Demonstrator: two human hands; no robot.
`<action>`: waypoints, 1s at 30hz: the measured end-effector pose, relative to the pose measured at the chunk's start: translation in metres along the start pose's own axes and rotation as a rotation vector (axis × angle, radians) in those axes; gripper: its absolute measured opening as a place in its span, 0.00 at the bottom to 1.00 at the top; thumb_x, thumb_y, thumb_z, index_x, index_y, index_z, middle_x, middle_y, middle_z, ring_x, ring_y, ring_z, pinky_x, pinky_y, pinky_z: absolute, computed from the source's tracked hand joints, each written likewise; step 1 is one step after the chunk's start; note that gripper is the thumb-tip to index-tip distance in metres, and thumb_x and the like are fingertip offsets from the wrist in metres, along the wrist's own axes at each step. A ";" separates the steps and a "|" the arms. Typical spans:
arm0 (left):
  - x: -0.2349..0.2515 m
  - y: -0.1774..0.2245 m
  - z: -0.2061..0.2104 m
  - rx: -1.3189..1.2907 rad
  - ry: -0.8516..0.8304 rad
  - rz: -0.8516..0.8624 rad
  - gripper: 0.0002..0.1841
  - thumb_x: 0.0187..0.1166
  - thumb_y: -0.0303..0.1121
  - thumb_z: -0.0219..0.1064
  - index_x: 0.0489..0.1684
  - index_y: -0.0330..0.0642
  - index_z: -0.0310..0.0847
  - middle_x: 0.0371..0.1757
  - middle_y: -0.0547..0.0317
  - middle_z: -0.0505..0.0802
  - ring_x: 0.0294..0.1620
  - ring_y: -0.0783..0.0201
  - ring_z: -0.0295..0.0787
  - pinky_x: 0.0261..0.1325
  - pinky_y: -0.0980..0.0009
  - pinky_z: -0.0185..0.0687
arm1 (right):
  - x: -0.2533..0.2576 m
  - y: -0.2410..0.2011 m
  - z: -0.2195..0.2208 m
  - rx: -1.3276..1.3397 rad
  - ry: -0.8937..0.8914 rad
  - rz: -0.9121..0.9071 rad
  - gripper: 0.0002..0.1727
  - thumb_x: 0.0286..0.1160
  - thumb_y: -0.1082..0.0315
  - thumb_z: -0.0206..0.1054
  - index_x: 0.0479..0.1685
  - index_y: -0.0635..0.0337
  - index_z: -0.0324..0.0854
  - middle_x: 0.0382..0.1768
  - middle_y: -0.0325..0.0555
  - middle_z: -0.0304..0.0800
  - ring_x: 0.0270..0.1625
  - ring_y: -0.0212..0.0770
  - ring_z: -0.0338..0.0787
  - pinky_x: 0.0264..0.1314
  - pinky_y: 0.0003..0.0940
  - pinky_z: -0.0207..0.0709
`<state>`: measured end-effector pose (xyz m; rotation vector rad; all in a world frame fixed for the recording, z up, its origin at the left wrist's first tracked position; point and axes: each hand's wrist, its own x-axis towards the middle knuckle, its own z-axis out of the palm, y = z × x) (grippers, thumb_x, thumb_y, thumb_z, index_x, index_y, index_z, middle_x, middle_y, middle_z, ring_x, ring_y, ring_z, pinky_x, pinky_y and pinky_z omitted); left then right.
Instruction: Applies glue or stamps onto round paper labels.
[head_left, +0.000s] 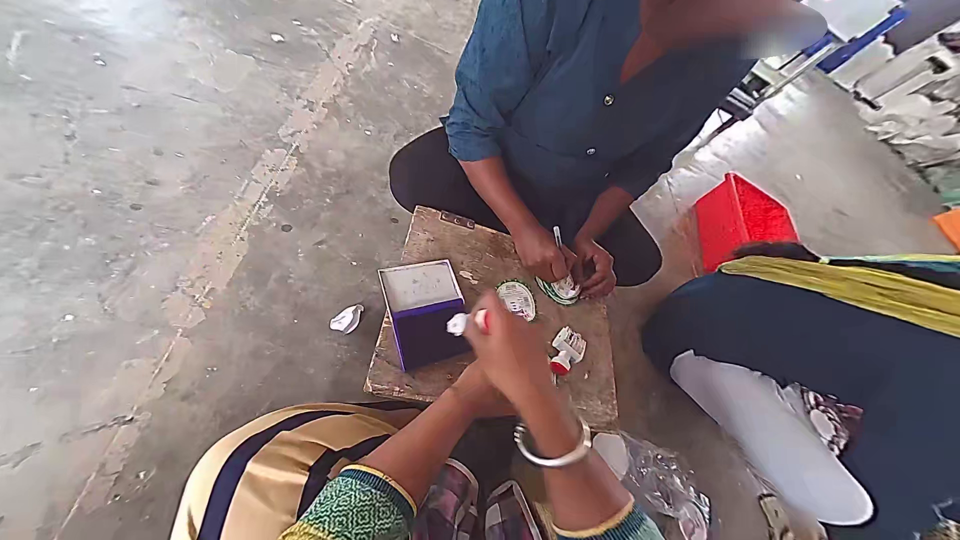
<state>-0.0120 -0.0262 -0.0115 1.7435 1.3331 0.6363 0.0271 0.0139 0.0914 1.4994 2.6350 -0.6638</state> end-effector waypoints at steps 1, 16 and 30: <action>0.003 0.006 -0.007 0.034 -0.031 0.010 0.28 0.87 0.43 0.61 0.76 0.27 0.74 0.74 0.32 0.83 0.78 0.38 0.78 0.83 0.46 0.63 | -0.010 0.017 -0.014 0.048 0.110 0.039 0.16 0.84 0.62 0.65 0.58 0.67 0.81 0.39 0.63 0.90 0.45 0.63 0.92 0.48 0.63 0.81; 0.021 -0.015 0.007 -0.041 0.084 0.072 0.56 0.66 0.40 0.79 0.92 0.27 0.41 0.84 0.35 0.74 0.83 0.44 0.74 0.83 0.50 0.67 | -0.044 0.092 0.010 -0.115 0.033 0.313 0.18 0.85 0.64 0.63 0.64 0.69 0.78 0.46 0.64 0.92 0.53 0.64 0.93 0.55 0.60 0.80; 0.007 -0.034 0.018 -0.054 -0.004 -0.026 0.21 0.85 0.39 0.62 0.62 0.27 0.84 0.62 0.32 0.90 0.66 0.40 0.86 0.76 0.43 0.70 | -0.011 0.000 0.013 0.094 0.127 -0.151 0.12 0.80 0.63 0.68 0.50 0.63 0.83 0.28 0.55 0.89 0.35 0.57 0.92 0.36 0.57 0.82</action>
